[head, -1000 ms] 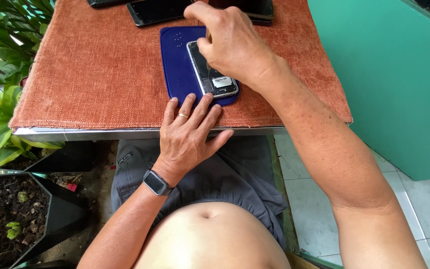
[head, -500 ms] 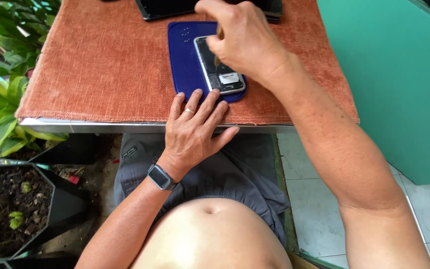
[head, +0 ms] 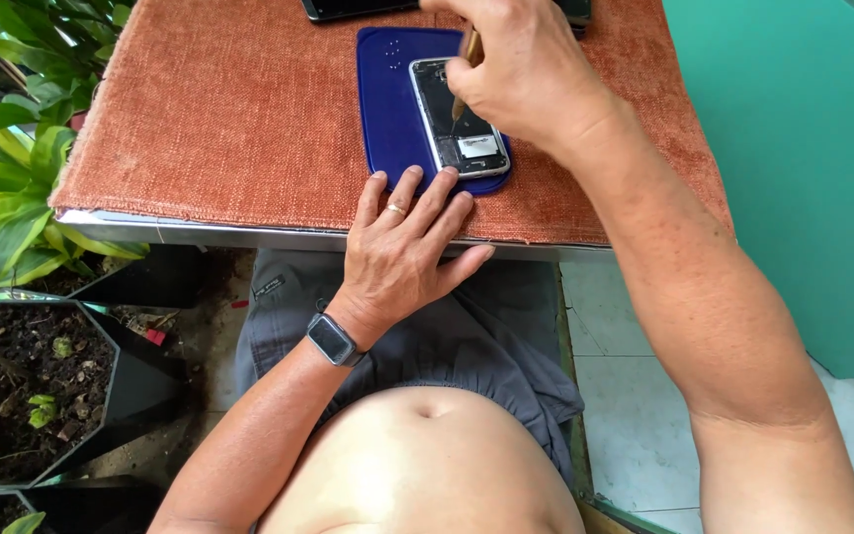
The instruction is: Unscrewing the back panel of a mobile phone using a precision screwdriver.
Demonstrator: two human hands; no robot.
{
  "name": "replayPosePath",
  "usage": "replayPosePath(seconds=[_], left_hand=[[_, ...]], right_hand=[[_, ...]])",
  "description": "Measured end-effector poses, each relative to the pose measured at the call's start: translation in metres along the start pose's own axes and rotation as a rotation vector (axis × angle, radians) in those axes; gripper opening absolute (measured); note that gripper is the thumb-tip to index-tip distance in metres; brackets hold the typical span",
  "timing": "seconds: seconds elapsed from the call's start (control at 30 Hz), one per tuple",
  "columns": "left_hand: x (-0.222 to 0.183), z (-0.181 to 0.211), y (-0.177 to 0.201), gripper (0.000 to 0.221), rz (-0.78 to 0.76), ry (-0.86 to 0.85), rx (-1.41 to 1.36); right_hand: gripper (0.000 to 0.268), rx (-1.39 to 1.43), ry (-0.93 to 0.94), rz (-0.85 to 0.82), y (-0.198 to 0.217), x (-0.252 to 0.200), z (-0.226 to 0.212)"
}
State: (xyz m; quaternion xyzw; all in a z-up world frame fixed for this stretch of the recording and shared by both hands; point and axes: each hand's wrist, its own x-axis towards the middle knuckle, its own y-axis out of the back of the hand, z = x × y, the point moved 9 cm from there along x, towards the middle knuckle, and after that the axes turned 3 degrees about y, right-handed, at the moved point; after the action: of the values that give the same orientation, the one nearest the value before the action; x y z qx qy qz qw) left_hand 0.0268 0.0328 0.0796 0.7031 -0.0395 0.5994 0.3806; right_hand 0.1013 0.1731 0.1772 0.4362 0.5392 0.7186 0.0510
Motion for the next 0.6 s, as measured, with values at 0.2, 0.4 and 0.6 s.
replayPosePath(seconds=[0.2, 0.4, 0.6], left_hand=[[0.001, -0.001, 0.004, 0.043, 0.003, -0.006, -0.005], [0.007, 0.006, 0.007, 0.040, 0.027, -0.032, -0.017], [0.010, 0.009, 0.007, 0.040, 0.007, -0.045, 0.064]], right_hand=[[0.050, 0.194, -0.001, -0.070, -0.007, 0.003, -0.006], [0.049, 0.232, 0.041, 0.041, 0.005, 0.004, -0.006], [0.031, 0.100, -0.057, 0.032, 0.001, 0.005, 0.002]])
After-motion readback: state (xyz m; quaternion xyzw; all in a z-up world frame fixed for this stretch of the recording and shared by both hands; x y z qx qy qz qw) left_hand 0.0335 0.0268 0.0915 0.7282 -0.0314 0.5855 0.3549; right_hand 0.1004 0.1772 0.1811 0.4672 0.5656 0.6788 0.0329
